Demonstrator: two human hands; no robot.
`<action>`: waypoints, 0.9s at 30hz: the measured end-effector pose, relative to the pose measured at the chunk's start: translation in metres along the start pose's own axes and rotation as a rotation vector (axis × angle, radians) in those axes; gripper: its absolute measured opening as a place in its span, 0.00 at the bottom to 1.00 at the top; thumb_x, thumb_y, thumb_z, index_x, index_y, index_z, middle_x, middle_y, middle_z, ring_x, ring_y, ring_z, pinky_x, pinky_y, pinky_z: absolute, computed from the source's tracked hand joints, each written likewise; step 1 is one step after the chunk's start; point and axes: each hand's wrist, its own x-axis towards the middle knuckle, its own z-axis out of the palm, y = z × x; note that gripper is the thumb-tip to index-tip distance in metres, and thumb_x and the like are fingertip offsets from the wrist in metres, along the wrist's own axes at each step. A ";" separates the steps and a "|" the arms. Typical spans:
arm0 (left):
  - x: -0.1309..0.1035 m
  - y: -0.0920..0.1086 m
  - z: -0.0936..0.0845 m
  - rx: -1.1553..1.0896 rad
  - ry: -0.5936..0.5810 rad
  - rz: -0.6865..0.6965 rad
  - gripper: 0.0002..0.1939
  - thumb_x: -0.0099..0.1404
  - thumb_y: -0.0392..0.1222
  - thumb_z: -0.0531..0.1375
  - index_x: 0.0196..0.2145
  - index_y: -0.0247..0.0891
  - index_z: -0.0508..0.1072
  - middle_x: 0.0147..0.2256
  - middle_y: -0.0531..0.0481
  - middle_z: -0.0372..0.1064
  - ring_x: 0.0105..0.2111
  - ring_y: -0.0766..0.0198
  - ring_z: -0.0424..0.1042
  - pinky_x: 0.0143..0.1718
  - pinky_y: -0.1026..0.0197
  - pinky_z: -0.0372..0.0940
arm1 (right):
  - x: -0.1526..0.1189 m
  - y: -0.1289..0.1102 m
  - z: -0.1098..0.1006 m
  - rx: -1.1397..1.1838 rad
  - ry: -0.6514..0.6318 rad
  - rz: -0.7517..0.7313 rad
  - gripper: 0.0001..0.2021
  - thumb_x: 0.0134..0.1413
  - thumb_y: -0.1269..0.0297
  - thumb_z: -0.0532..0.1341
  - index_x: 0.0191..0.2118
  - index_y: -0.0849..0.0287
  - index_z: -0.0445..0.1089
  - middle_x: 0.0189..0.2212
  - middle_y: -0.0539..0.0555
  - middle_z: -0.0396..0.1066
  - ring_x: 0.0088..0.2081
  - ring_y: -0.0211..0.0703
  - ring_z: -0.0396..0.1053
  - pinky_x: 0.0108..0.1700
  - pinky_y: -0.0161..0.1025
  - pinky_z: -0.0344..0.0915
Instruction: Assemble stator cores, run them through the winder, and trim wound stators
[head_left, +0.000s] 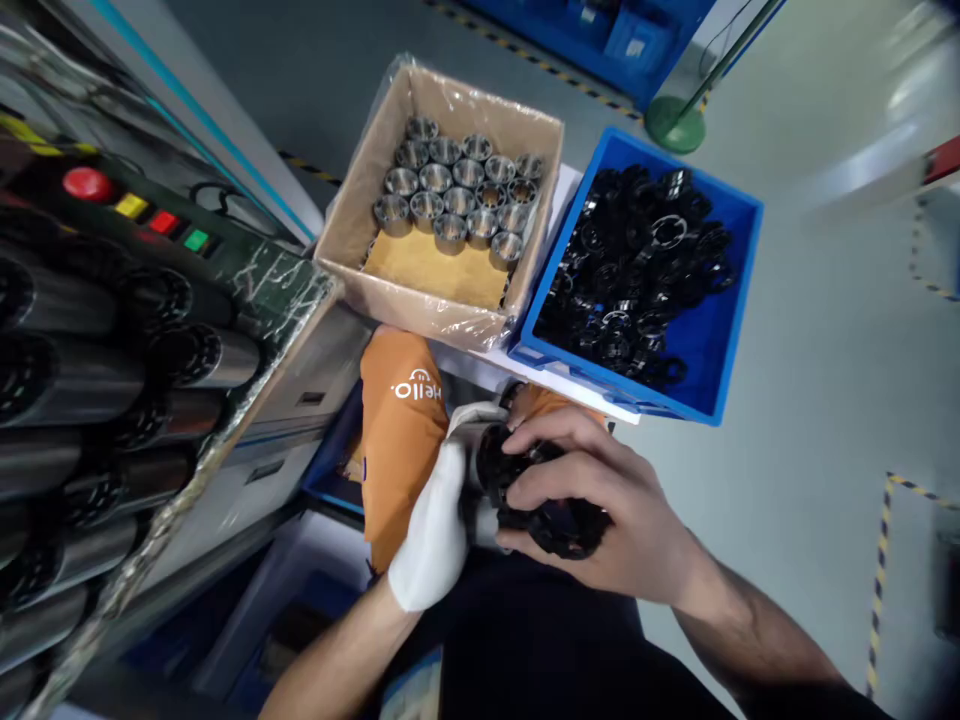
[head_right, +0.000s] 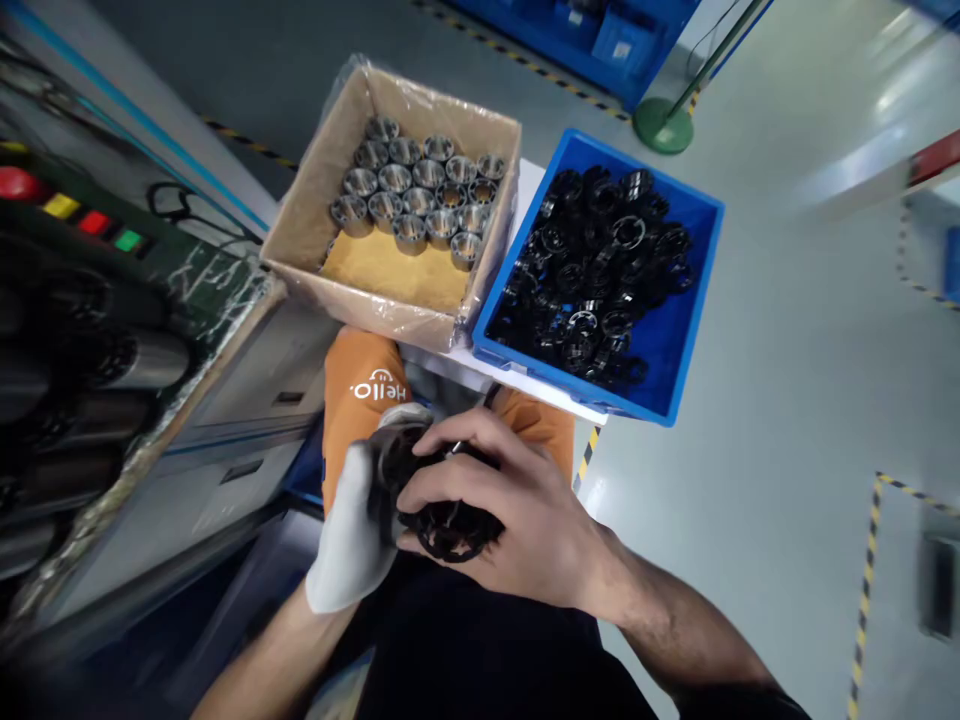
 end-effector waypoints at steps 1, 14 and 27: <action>0.000 0.001 0.003 -0.012 -0.011 -0.001 0.30 0.86 0.70 0.50 0.64 0.48 0.77 0.66 0.43 0.75 0.73 0.44 0.70 0.81 0.41 0.61 | 0.000 0.000 0.002 -0.023 0.043 0.001 0.15 0.67 0.65 0.81 0.53 0.52 0.79 0.56 0.57 0.77 0.56 0.49 0.83 0.60 0.44 0.84; -0.003 0.014 0.007 0.077 -0.060 0.095 0.27 0.88 0.65 0.49 0.64 0.49 0.79 0.62 0.45 0.75 0.68 0.46 0.72 0.78 0.43 0.64 | -0.002 0.006 0.004 -0.046 0.126 0.041 0.16 0.65 0.68 0.80 0.56 0.56 0.85 0.58 0.59 0.82 0.52 0.53 0.84 0.51 0.47 0.85; -0.006 0.027 0.005 0.160 -0.103 0.056 0.24 0.86 0.64 0.55 0.61 0.48 0.82 0.63 0.46 0.78 0.69 0.45 0.74 0.78 0.43 0.65 | -0.014 0.000 0.018 -0.138 0.215 0.075 0.22 0.63 0.62 0.83 0.60 0.42 0.87 0.56 0.54 0.85 0.47 0.55 0.87 0.46 0.52 0.90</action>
